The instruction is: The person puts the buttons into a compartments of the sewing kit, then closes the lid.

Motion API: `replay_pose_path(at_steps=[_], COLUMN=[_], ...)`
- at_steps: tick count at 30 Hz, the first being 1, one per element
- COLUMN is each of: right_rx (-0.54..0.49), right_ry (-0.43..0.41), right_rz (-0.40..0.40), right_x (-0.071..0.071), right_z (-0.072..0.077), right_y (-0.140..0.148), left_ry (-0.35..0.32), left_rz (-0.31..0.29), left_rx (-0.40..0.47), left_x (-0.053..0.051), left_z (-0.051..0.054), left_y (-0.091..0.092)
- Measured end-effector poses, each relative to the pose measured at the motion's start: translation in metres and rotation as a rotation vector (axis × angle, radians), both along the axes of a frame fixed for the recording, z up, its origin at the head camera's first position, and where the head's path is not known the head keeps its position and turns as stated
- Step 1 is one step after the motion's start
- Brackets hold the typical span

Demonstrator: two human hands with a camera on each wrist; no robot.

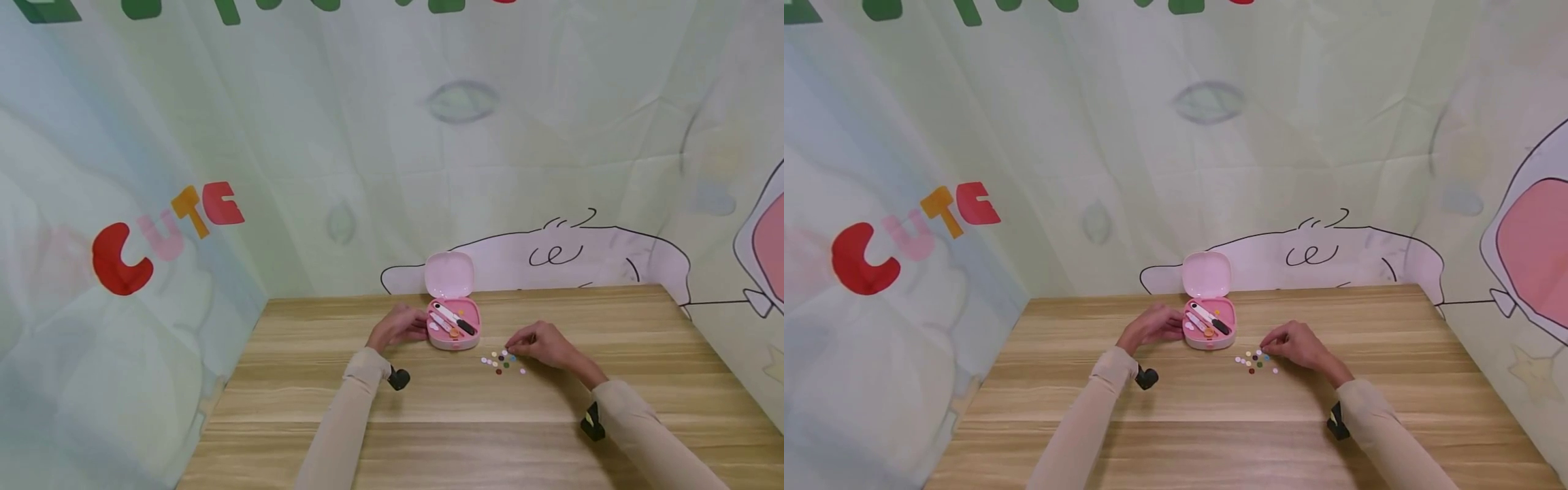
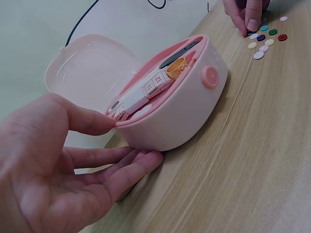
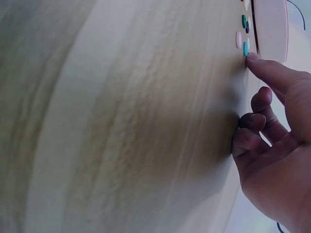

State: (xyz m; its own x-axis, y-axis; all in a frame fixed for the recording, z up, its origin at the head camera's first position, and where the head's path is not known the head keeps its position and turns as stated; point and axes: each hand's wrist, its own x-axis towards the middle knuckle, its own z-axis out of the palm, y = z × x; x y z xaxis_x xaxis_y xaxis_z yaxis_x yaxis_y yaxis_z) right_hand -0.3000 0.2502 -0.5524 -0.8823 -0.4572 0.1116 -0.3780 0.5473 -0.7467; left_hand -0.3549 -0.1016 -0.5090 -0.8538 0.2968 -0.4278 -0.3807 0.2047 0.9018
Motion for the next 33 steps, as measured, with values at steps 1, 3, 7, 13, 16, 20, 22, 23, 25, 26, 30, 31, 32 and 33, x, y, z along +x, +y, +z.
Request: replay_pose_path(at_steps=[1, 3, 7, 13, 16, 20, 22, 23, 25, 26, 30, 31, 32, 33], right_rx=[0.004, 0.013, 0.024, 0.028, 0.032, 0.019, 0.007, -0.001, -0.023, -0.033, -0.073, -0.080, -0.085, -0.090], right_ry=[-0.002, -0.005, -0.003, -0.027, -0.051, -0.117, -0.143, -0.155, -0.168, -0.173, -0.208, -0.222, -0.234, -0.251], right_rz=[0.001, -0.005, -0.013, -0.014, -0.033, -0.077, -0.097, -0.103, -0.108, -0.111, -0.130, -0.140, -0.149, -0.164], right_x=[0.000, 0.000, 0.000, -0.001, -0.002, -0.005, -0.007, -0.008, -0.010, -0.012, -0.017, -0.018, -0.020, -0.022], right_z=[0.000, 0.001, 0.002, 0.006, 0.008, 0.010, 0.012, 0.014, 0.017, 0.020, 0.028, 0.030, 0.031, 0.032], right_y=[0.000, -0.001, -0.001, -0.002, -0.004, -0.009, -0.012, -0.014, -0.019, -0.021, -0.032, -0.035, -0.038, -0.041], left_ry=[-0.002, -0.002, 0.002, 0.007, 0.000, -0.008, -0.011, -0.010, -0.009, -0.008, -0.007, -0.007, -0.005, -0.004], left_rz=[-0.001, -0.002, -0.003, -0.012, -0.010, -0.001, 0.003, 0.005, 0.007, 0.008, 0.007, 0.005, 0.003, 0.001], left_rx=[-0.001, 0.004, 0.010, 0.003, 0.001, 0.006, 0.009, 0.007, 0.004, 0.002, -0.003, -0.003, -0.004, -0.006], left_x=[0.000, 0.000, -0.001, -0.001, -0.001, -0.001, 0.000, 0.000, 0.000, 0.000, 0.000, 0.000, 0.000, 0.000], left_z=[0.000, 0.000, 0.000, 0.001, 0.001, 0.000, 0.000, -0.001, -0.001, -0.001, 0.000, 0.000, 0.000, 0.000], left_y=[0.000, 0.000, 0.001, 0.000, 0.001, 0.001, 0.001, 0.002, 0.002, 0.002, 0.002, 0.002, 0.001, 0.001])
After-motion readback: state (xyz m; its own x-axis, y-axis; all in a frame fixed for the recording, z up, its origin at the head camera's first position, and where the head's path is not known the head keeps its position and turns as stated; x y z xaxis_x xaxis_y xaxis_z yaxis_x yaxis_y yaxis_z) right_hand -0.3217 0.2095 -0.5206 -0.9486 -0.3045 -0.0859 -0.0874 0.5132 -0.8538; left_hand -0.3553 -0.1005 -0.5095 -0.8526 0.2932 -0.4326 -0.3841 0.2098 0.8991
